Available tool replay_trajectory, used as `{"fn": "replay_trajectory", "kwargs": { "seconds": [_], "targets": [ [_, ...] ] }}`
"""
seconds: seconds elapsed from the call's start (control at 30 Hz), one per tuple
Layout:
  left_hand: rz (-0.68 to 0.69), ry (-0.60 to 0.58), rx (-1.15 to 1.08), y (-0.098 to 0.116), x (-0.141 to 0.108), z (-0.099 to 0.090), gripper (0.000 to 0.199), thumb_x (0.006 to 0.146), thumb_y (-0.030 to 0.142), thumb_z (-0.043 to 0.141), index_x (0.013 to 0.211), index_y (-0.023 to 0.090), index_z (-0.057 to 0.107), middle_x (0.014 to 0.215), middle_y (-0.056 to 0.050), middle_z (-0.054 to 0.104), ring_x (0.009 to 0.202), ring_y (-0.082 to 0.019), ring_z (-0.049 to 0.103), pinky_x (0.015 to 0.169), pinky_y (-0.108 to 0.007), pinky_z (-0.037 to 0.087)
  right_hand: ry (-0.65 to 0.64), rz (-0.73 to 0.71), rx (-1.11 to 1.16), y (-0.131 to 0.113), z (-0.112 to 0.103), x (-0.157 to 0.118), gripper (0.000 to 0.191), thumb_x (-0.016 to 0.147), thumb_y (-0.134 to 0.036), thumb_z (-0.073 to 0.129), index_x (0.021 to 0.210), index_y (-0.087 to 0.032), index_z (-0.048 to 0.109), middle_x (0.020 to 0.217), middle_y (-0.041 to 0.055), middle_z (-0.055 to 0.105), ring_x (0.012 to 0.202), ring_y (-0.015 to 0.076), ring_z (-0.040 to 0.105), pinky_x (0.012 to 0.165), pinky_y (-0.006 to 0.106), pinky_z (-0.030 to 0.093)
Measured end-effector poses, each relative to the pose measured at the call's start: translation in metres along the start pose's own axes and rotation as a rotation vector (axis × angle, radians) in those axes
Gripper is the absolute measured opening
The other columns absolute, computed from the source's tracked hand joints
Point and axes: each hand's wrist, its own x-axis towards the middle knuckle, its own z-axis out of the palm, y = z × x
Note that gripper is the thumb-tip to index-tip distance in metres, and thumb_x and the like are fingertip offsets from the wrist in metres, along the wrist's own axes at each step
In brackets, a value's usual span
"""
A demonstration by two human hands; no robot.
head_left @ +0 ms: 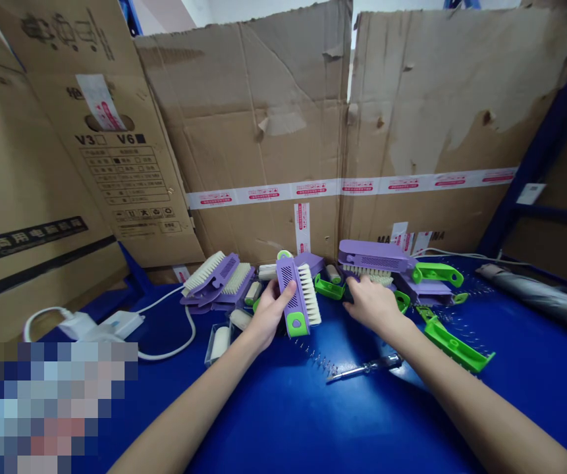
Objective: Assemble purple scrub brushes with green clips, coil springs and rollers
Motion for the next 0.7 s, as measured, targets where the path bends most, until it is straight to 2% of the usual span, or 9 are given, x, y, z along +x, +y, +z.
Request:
{"fn": "replay_trajectory", "kwargs": {
  "seconds": [0.13, 0.27, 0.4, 0.5, 0.6, 0.7],
  "targets": [
    [0.08, 0.051, 0.045, -0.003, 0.001, -0.001, 0.056, 0.066, 0.036, 0.074, 0.111, 0.018, 0.047, 0.115, -0.009, 0.058, 0.106, -0.023, 0.056, 0.095, -0.039, 0.044, -0.049, -0.105, 0.048, -0.001, 0.003, 0.001, 0.051, 0.071, -0.013, 0.054, 0.122, -0.014, 0.049, 0.109, 0.0178, 0.051, 0.089, 0.0285, 0.06, 0.067, 0.033, 0.043],
    [0.184, 0.145, 0.123, -0.008, 0.007, -0.006, 0.061, 0.058, 0.029, 0.079, 0.107, 0.02, 0.044, 0.111, -0.006, 0.057, 0.103, -0.022, 0.057, 0.094, -0.04, 0.045, -0.05, -0.141, 0.102, -0.003, 0.004, 0.002, 0.057, 0.072, -0.018, 0.055, 0.128, -0.016, 0.044, 0.104, 0.016, 0.052, 0.096, 0.0292, 0.054, 0.07, 0.032, 0.04],
    [0.28, 0.195, 0.23, -0.01, 0.011, -0.011, 0.066, 0.058, 0.028, 0.078, 0.11, 0.021, 0.039, 0.109, -0.006, 0.058, 0.103, -0.022, 0.057, 0.098, -0.043, 0.041, 0.12, -0.091, 0.166, -0.004, 0.001, 0.002, 0.056, 0.074, -0.027, 0.055, 0.129, -0.023, 0.044, 0.1, 0.0118, 0.049, 0.092, 0.0263, 0.053, 0.065, 0.029, 0.038],
    [0.322, 0.22, 0.343, -0.009, 0.011, -0.014, 0.073, 0.059, 0.031, 0.077, 0.117, 0.022, 0.034, 0.113, -0.008, 0.056, 0.107, -0.024, 0.055, 0.099, -0.044, 0.038, 0.276, -0.054, 0.239, -0.005, -0.002, 0.002, 0.043, 0.078, -0.034, 0.052, 0.12, -0.024, 0.052, 0.097, 0.0082, 0.047, 0.079, 0.0201, 0.054, 0.061, 0.027, 0.036],
    [0.331, 0.225, 0.472, -0.008, 0.008, -0.012, 0.09, 0.059, 0.034, 0.077, 0.129, 0.023, 0.023, 0.119, -0.01, 0.051, 0.113, -0.026, 0.051, 0.1, -0.044, 0.036, 0.399, -0.017, 0.301, -0.006, -0.004, 0.001, 0.034, 0.08, -0.038, 0.051, 0.109, -0.022, 0.056, 0.095, 0.0061, 0.047, 0.068, 0.0162, 0.053, 0.056, 0.026, 0.035],
    [0.36, 0.189, 0.585, -0.006, 0.003, -0.009, 0.103, 0.061, 0.035, 0.076, 0.138, 0.025, 0.008, 0.124, -0.013, 0.047, 0.117, -0.026, 0.047, 0.1, -0.043, 0.035, 0.497, -0.007, 0.375, -0.007, -0.003, 0.002, 0.031, 0.08, -0.038, 0.051, 0.104, -0.02, 0.054, 0.096, 0.0062, 0.049, 0.067, 0.0165, 0.054, 0.056, 0.027, 0.037]
  ]
}}
